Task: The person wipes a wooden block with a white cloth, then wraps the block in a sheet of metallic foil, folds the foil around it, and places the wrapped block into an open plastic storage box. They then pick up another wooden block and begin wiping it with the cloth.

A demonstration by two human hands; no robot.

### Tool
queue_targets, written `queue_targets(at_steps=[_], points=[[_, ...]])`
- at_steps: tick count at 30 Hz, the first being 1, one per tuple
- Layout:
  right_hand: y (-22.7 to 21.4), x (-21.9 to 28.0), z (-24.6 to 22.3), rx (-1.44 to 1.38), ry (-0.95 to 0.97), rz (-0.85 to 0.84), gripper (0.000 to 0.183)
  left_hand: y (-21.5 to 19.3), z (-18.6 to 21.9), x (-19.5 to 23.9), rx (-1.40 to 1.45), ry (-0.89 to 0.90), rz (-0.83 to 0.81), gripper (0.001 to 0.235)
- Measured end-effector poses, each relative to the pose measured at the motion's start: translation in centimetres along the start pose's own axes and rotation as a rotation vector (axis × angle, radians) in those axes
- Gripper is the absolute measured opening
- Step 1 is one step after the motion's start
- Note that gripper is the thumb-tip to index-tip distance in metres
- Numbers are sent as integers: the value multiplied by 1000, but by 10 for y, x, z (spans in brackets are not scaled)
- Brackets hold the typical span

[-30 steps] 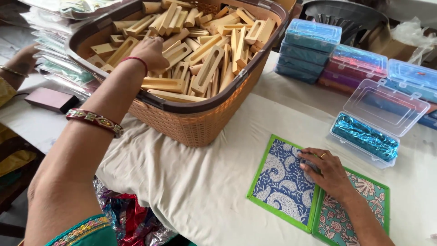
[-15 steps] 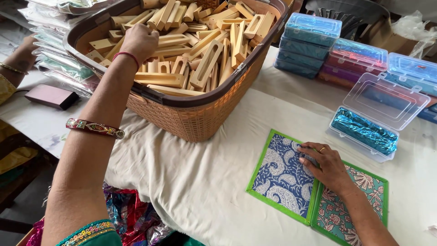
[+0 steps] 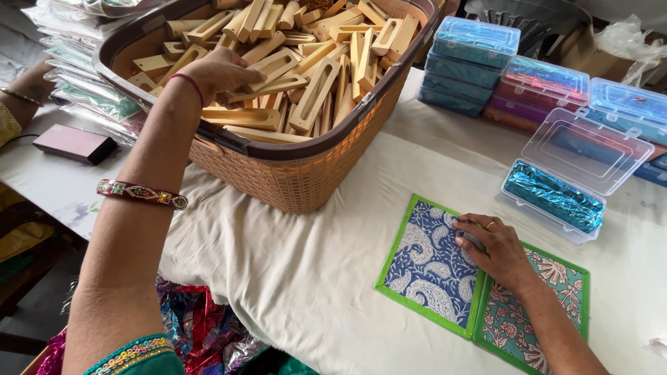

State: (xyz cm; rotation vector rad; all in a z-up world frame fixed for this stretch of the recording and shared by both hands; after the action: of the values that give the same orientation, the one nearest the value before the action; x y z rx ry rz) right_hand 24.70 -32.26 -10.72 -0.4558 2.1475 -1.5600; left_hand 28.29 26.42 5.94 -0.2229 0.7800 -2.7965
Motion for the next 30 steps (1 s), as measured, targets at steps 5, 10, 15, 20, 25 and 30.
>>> queue_targets(at_steps=[5,10,15,20,25,30], points=[[1,0,1,-22,-23,15,39,2,0,1,-130,2,-42,44],[3,-4,4,-49,-38,38,38,-19,-22,-14,-67,137,-45,57],[-1,2,11,-75,-60,35,36,-58,-63,-61,146,261,94,33],[-3,1,41,-313,-3,272,34,-47,-57,-53,-65,515,-1,31],[-18,10,87,-481,240,566,28,184,83,102,-262,721,-41,39],[-41,33,122,-505,380,882,25,369,82,193,192,468,-615,55]])
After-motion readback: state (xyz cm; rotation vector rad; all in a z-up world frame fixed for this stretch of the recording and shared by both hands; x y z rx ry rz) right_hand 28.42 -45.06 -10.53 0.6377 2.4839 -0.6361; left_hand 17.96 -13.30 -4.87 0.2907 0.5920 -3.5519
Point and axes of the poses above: each hand's wrist, its own x-axis away from the middle knuckle, its own y-axis out of the palm, z = x × y, the point moved 5 cm from there along -x, towards the middle knuckle, and after that the axes turned 5 degrees about y, right-handed, at the moved point
